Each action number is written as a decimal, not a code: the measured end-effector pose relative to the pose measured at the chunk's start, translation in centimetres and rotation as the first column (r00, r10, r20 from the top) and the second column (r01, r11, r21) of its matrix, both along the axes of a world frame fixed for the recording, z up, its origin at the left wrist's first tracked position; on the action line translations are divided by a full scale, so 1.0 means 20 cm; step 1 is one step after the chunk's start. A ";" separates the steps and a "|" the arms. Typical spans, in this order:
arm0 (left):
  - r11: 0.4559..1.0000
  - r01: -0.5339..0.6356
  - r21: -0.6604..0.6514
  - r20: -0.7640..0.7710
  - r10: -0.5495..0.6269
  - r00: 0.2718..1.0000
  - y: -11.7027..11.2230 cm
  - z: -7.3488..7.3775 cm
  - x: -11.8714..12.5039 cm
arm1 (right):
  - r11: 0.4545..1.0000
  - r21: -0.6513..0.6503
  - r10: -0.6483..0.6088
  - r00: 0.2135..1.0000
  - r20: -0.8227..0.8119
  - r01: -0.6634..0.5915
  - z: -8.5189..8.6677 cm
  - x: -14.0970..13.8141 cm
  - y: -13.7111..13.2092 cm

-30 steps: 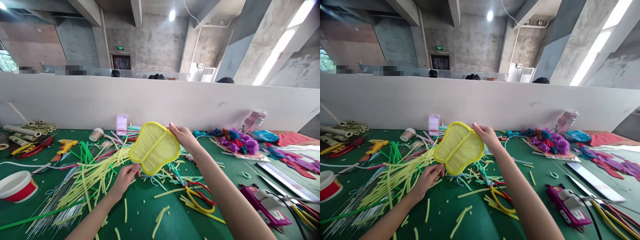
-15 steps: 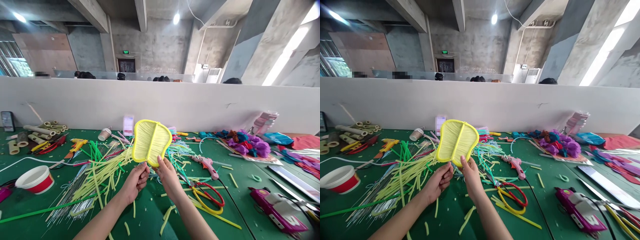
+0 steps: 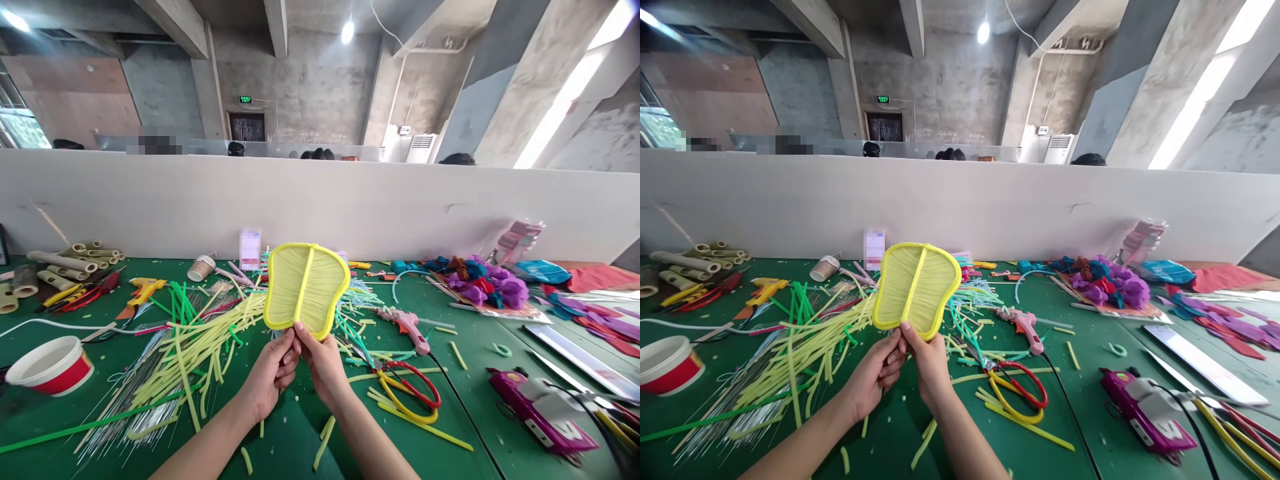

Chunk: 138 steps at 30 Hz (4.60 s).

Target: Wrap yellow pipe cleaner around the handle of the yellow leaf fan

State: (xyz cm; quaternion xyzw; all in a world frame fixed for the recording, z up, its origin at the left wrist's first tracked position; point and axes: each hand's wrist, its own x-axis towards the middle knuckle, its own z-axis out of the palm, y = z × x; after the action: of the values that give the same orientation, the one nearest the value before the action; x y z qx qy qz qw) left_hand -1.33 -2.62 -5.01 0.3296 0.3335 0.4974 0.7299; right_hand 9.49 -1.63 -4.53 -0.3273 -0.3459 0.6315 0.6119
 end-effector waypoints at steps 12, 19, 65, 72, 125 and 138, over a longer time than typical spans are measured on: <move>0.967 0.166 0.192 -0.292 -0.105 0.951 -0.01 -0.02 0.03 | 0.985 -0.172 -0.006 1.000 -0.012 0.004 0.04 0.06 0.00; 0.827 0.528 0.192 -0.622 -0.314 0.718 -0.14 0.10 -0.13 | 0.933 -0.359 0.023 1.000 -0.001 -0.022 0.10 0.29 -0.11; 0.854 0.264 0.449 -0.697 0.150 0.702 -0.16 -0.01 -0.11 | 0.998 0.040 0.014 0.881 0.473 -0.038 0.05 0.22 -0.11; 0.932 0.227 0.283 -0.609 -0.009 0.793 -0.15 -0.01 -0.10 | 0.998 0.013 0.049 0.907 0.419 -0.060 -0.02 0.22 -0.09; 0.576 0.586 0.570 -0.806 0.529 0.265 -0.07 0.02 -0.26 | 0.956 0.209 -0.017 0.674 0.738 -0.204 -0.06 0.29 -0.10; 0.468 0.523 0.713 -0.661 0.697 0.278 -0.03 0.01 -0.32 | 0.961 0.239 -0.104 0.626 0.773 -0.135 -0.05 0.27 -0.11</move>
State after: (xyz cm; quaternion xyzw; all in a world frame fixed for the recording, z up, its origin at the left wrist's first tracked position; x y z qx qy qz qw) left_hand -7.68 -3.22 -4.79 0.8488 0.4095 0.3311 0.0461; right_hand 14.90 -3.91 -5.57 -0.4767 -0.6631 0.3786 0.4355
